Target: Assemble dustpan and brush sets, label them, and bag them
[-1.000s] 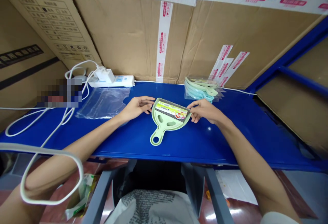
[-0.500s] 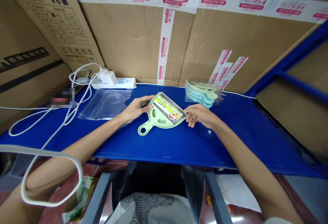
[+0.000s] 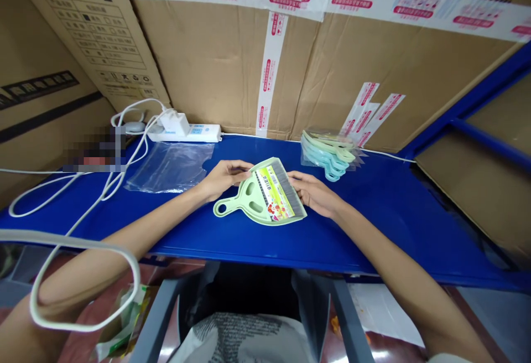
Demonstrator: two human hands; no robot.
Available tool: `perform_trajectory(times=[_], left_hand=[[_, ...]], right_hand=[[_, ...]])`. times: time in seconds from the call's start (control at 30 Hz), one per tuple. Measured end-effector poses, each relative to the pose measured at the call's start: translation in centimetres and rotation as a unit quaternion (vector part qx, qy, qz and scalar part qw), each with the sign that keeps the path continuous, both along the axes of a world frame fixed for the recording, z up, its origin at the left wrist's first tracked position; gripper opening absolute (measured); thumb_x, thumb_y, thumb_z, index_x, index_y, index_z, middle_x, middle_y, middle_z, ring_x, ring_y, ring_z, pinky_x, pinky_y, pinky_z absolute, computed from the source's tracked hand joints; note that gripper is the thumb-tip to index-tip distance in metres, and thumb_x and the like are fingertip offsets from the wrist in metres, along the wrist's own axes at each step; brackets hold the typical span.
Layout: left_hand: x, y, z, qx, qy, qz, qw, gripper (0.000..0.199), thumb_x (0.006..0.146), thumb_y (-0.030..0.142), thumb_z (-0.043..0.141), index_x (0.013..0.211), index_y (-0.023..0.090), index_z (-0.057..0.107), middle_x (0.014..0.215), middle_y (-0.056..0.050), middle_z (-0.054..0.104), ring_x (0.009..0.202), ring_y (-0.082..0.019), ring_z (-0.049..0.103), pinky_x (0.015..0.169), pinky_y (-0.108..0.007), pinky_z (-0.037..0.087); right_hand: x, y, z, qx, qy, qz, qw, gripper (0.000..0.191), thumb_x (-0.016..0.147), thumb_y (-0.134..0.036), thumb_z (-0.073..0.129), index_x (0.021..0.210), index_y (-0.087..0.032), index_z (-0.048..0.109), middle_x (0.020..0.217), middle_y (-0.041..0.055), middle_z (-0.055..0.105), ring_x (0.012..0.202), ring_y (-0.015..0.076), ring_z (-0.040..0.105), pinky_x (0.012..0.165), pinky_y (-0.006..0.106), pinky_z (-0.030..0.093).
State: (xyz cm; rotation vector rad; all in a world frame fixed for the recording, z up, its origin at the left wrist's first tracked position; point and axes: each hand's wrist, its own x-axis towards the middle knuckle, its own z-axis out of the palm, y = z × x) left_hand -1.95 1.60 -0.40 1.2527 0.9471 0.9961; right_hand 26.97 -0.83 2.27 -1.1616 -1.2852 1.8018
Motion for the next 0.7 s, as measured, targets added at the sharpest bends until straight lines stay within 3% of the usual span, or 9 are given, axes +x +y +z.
perform_trajectory(times=[0.13, 0.47, 0.7], left_hand=[[0.1, -0.1, 0.1, 0.007, 0.012, 0.007, 1.0, 0.056, 0.061, 0.05, 0.105, 0.102, 0.017, 0.086, 0.097, -0.008, 0.083, 0.087, -0.02, 0.074, 0.08, -0.032, 0.058], [-1.2, 1.2, 0.3, 0.032, 0.021, 0.016, 0.999, 0.062, 0.073, 0.06, 0.097, 0.11, 0.013, 0.081, 0.103, -0.01, 0.08, 0.089, -0.023, 0.077, 0.086, -0.041, 0.065], [-1.2, 0.6, 1.2, -0.014, 0.03, -0.017, 0.999, 0.068, 0.084, 0.066, 0.089, 0.129, 0.017, 0.077, 0.123, -0.015, 0.078, 0.081, -0.02, 0.074, 0.061, -0.029, 0.058]], right_hand=[[-0.4, -0.3, -0.3, 0.002, -0.022, -0.024, 0.999, 0.019, 0.099, -0.027, 0.076, 0.117, -0.021, 0.074, 0.089, 0.0022, 0.081, 0.066, 0.014, 0.072, 0.061, 0.023, 0.059], [-0.4, 0.2, -1.2, 0.011, -0.008, -0.087, 0.996, 0.02, 0.098, -0.024, 0.073, 0.117, -0.018, 0.078, 0.091, 0.0058, 0.083, 0.071, 0.0182, 0.075, 0.066, 0.027, 0.059], [-0.3, 0.8, -1.4, 0.031, 0.011, -0.148, 0.988, 0.021, 0.099, -0.02, 0.07, 0.118, -0.02, 0.077, 0.089, 0.0041, 0.083, 0.072, 0.0189, 0.077, 0.071, 0.029, 0.061]])
